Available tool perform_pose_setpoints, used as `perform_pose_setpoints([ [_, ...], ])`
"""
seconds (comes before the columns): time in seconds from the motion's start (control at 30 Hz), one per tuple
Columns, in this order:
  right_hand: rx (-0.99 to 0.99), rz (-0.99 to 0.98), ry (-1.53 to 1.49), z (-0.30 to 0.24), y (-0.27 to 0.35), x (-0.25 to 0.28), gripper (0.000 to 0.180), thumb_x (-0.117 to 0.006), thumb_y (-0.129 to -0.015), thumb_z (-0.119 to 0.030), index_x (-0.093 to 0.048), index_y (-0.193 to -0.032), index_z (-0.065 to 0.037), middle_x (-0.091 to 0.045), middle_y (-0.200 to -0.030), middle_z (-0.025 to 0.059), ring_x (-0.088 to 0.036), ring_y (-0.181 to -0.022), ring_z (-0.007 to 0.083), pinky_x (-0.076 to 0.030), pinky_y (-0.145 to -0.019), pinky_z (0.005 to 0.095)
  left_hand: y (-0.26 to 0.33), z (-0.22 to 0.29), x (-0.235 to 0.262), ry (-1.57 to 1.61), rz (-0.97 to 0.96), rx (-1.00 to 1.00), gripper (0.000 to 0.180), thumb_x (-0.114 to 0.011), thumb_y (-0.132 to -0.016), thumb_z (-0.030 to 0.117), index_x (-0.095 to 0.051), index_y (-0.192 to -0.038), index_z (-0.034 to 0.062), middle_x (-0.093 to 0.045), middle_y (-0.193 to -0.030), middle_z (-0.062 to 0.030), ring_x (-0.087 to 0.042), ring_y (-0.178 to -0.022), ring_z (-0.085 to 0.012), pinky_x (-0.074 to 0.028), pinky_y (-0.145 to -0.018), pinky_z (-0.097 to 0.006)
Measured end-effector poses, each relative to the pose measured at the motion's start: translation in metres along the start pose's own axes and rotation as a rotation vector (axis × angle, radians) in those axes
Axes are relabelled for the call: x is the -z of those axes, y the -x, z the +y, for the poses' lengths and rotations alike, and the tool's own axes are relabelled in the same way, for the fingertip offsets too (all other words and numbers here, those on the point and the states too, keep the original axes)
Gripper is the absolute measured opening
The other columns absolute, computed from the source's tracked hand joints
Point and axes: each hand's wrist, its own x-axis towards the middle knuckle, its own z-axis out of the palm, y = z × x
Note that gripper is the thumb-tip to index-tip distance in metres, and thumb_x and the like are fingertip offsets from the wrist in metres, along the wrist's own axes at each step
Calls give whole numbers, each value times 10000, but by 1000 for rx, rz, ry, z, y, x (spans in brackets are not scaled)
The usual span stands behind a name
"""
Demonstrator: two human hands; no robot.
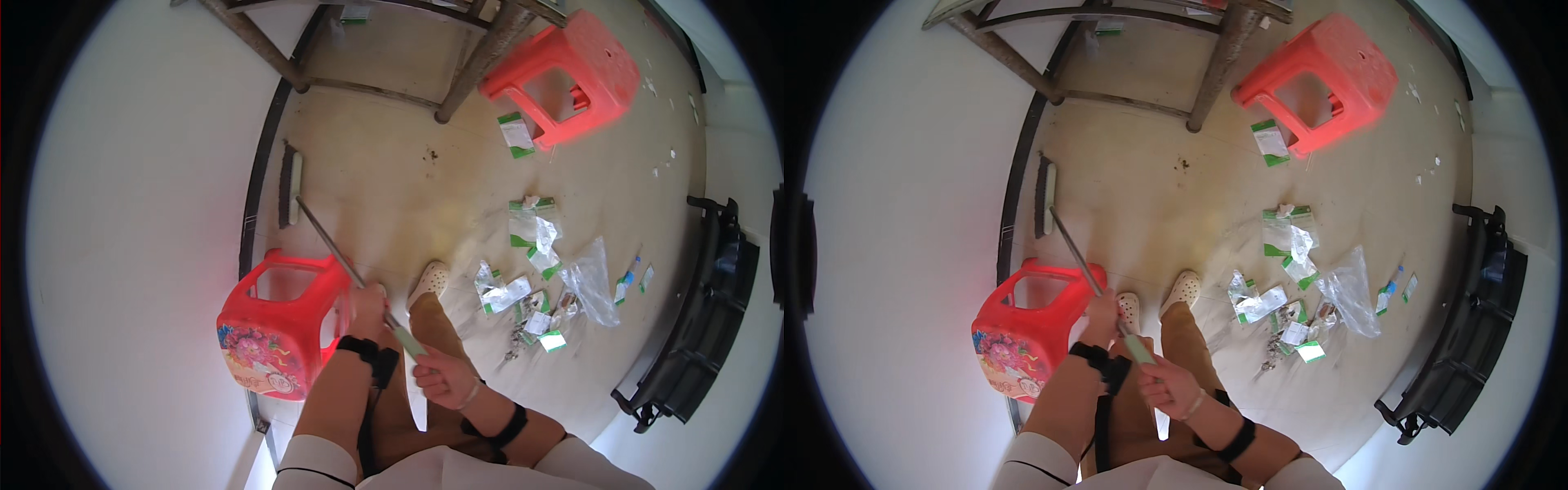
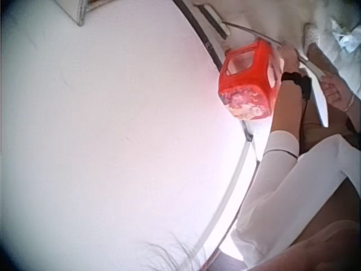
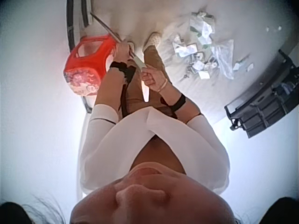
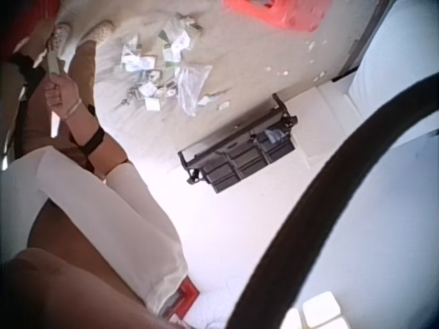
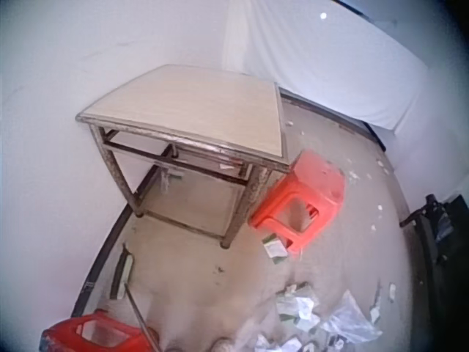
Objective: The person sweeps scattered paper and plastic debris on a tiled floor using a broom and dustpan. They move a red plastic stool and a metal table to access areas underneath, then continue sweeping the remaining debris into a pile.
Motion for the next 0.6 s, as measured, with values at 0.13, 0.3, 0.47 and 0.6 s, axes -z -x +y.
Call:
perform_pose_setpoints([
  [0.13,96,112,-89,-33,95,28,186,-391,-745,-98,-368,-917,-167,-330,-557,-20,-261,-378,23,-205,-294,120,52,-32,-94,-13,-216,-23,159,-391,-722,138,-339,-714,-13,-424,-469,-99,-443,-349,-170,-364,-299,-272],
  [0.3,269,120,-316,-26,200,69,162,-376,-749,-97,-362,-901,-153,-329,-553,-3,-266,-377,42,-206,-293,137,146,-56,-193,-81,-325,138,285,-432,-715,180,-278,-797,-46,-448,-564,-146,-473,-357,-217,-377,-301,-304],
  [0.47,322,103,-406,2,260,72,181,-365,-764,-190,-381,-943,-166,-299,-529,-18,-270,-388,46,-218,-327,146,215,-53,-221,-162,-630,222,254,-445,-722,179,-268,-790,9,-402,-558,-87,-443,-377,-169,-391,-321,-282],
  [0.6,364,247,-273,28,287,34,135,-411,-755,-175,-437,-871,-111,-293,-489,-30,-271,-380,52,-234,-305,138,250,-30,-192,-108,-795,337,260,-459,-713,170,-279,-812,12,-414,-601,-85,-482,-449,-183,-436,-387,-289],
])
